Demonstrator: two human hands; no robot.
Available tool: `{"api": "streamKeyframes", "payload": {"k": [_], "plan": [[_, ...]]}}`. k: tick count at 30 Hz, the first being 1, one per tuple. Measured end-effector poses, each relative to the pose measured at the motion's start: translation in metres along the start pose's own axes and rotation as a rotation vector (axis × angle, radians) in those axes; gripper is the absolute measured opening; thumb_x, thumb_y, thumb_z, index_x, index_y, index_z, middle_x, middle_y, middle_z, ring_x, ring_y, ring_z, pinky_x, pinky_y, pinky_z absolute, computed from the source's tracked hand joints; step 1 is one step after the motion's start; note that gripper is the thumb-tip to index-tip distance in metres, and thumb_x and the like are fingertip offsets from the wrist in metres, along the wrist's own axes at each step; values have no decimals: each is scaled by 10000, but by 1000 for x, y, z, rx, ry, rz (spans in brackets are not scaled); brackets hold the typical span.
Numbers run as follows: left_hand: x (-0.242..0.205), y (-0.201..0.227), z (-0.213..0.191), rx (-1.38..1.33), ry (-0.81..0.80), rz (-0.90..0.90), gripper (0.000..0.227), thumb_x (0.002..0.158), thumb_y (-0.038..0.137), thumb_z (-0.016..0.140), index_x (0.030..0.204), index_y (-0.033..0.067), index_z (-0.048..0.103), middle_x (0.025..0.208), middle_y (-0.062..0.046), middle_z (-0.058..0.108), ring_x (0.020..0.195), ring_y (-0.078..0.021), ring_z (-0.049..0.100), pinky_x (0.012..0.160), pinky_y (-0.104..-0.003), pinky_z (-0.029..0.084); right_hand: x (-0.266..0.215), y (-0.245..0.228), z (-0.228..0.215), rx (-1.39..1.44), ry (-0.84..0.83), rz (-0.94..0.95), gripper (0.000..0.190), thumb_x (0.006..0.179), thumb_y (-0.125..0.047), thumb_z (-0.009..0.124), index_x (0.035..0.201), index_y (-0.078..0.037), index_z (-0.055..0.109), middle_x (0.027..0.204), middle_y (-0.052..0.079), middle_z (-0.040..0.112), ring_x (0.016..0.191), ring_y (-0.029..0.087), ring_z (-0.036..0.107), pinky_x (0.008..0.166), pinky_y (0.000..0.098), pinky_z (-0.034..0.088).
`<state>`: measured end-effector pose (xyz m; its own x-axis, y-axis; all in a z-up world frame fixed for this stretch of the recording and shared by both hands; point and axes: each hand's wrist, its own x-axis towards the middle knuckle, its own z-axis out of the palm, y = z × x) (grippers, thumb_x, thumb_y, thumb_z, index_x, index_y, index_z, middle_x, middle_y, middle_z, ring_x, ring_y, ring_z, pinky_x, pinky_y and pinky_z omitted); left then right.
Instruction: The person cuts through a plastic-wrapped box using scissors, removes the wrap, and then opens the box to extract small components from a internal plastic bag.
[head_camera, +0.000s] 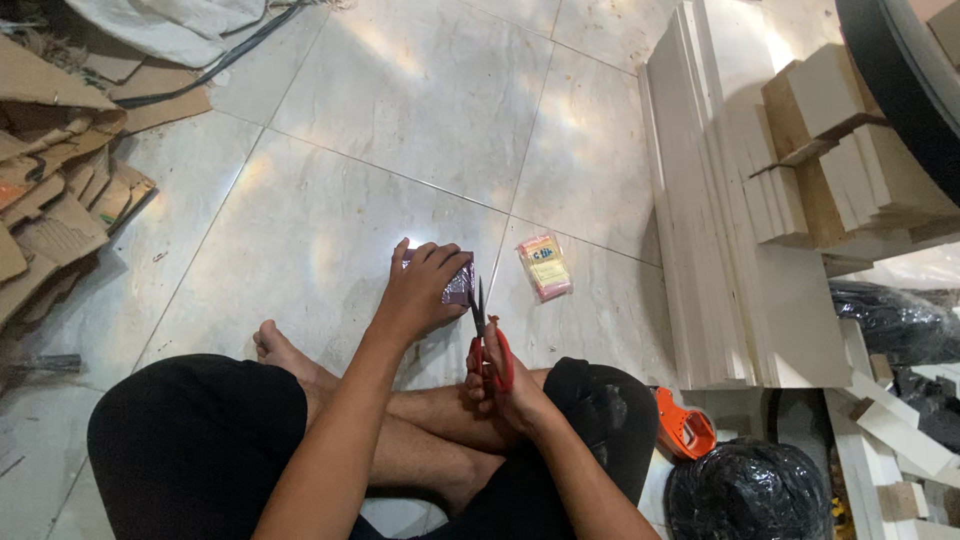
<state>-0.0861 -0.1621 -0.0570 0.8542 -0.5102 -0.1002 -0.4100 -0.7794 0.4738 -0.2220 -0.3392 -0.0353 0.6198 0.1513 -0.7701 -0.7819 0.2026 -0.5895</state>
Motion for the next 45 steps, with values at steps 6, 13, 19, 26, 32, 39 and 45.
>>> {"api": "streamKeyframes", "payload": {"k": [6, 13, 19, 26, 32, 39, 45], "plan": [[2, 9, -14, -54, -9, -44, 921, 866, 339, 970, 1671, 215, 539, 1671, -89, 605, 1623, -357, 467, 1385, -665, 87, 58, 38, -18, 53, 15, -104, 709, 1057, -818, 634, 997, -113, 610, 749, 9, 513, 632, 192, 581, 496, 278, 389], [11, -7, 2, -115, 39, -40, 949, 817, 259, 995, 1626, 143, 513, 1618, -133, 636, 1619, -373, 475, 1408, -635, 101, 66, 21, -13, 9, 154, -173, 650, 1058, -685, 760, 875, -71, 655, 668, 14, 512, 585, 155, 584, 498, 254, 477], [6, -8, -2, -119, 42, -8, 942, 818, 232, 989, 1623, 132, 512, 1616, -142, 643, 1617, -385, 478, 1411, -643, 94, 70, 20, -27, -215, 236, -213, 609, 1006, -539, 915, 729, -51, 680, 501, 83, 522, 402, 191, 566, 393, 268, 430], [-4, -2, -3, -129, -55, 35, 1095, 800, 269, 1010, 1709, 112, 420, 1647, -161, 617, 1632, -358, 461, 1430, -590, 94, 83, -21, -40, 17, 346, -304, 644, 1070, -704, 690, 813, -119, 618, 596, 18, 507, 498, 131, 551, 407, 234, 412], [-15, 20, -20, -90, -22, 1, 762, 984, 509, 823, 1601, 137, 577, 1704, -149, 566, 1672, -365, 416, 1414, -651, 108, 29, -21, -12, 79, 220, -226, 717, 1091, -768, 603, 880, -83, 608, 643, 27, 502, 515, 152, 560, 393, 224, 350], [-20, 30, -17, 38, 22, -24, 580, 1007, 456, 781, 1508, 196, 646, 1676, -103, 566, 1685, -354, 385, 1335, -800, 66, 7, -19, -12, 36, 142, -136, 784, 1014, -850, 634, 896, -76, 672, 627, 55, 567, 530, 204, 603, 439, 267, 426], [-10, 22, 15, 6, 212, -16, 577, 962, 325, 796, 1472, 88, 669, 1549, -179, 660, 1570, -394, 549, 1352, -732, 209, -6, -13, -17, -111, 68, -75, 831, 1014, -891, 585, 917, -72, 686, 634, 100, 627, 547, 269, 674, 445, 323, 440]]}}
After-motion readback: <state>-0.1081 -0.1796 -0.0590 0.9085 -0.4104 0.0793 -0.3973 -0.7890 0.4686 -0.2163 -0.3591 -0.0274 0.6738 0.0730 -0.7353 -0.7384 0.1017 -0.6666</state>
